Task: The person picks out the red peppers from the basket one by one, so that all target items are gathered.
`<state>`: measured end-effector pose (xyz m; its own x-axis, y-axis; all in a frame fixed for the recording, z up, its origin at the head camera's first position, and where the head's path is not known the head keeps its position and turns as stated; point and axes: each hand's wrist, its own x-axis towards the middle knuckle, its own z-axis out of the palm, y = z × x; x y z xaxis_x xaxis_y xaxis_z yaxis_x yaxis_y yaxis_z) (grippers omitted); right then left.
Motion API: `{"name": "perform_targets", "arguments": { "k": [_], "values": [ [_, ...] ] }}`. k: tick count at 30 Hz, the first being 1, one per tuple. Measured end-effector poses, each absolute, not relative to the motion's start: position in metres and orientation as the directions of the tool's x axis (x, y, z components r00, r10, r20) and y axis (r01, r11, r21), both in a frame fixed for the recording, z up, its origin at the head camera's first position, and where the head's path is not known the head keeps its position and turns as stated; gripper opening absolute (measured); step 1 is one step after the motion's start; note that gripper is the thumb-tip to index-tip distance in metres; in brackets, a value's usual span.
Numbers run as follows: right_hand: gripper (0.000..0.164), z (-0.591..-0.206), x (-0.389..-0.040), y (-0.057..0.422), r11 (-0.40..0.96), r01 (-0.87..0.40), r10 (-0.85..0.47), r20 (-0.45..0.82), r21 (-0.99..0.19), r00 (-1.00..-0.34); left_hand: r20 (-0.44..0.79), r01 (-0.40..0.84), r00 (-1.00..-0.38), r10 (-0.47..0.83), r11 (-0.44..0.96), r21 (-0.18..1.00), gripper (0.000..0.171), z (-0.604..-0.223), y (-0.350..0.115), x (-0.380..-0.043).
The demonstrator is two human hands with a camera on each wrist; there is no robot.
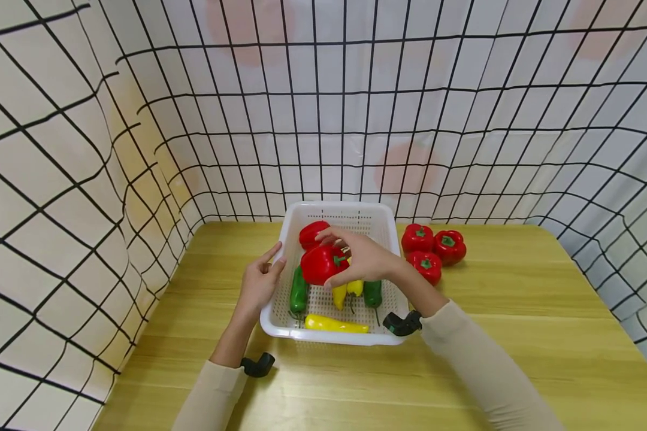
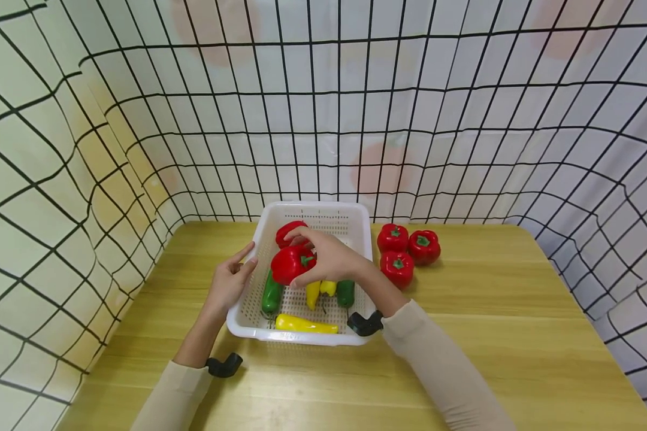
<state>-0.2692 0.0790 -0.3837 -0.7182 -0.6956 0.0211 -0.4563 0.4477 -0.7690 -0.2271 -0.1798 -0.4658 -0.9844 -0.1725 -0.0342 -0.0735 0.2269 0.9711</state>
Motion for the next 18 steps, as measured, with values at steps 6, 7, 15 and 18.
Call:
{"name": "perform_targets", "arguments": {
  "k": [6, 7, 15, 18],
  "values": [
    [0.071, -0.376, -0.266, 0.091, 0.425, -0.443, -0.665, 0.061, -0.79, -0.745, -0.031, -0.068, -0.986, -0.165, 0.222, 0.973, 0.045, -0.466, -0.18, -0.228],
    [0.07, -0.375, -0.266, 0.093, 0.416, -0.445, -0.661, 0.072, -0.793, -0.747, -0.03, -0.067, -0.986, -0.165, 0.222, 0.973, 0.045, -0.466, -0.18, -0.228],
    [0.075, -0.372, -0.264, 0.12, 0.344, -0.361, -0.619, 0.08, -0.867, -0.781, -0.033, -0.072, -0.985, -0.168, 0.229, 0.971, 0.045, -0.466, -0.18, -0.227],
    [0.078, -0.37, -0.263, 0.132, 0.329, -0.322, -0.592, 0.072, -0.888, -0.803, -0.037, -0.074, -0.986, -0.163, 0.227, 0.971, 0.045, -0.466, -0.18, -0.226]
  ]
}}
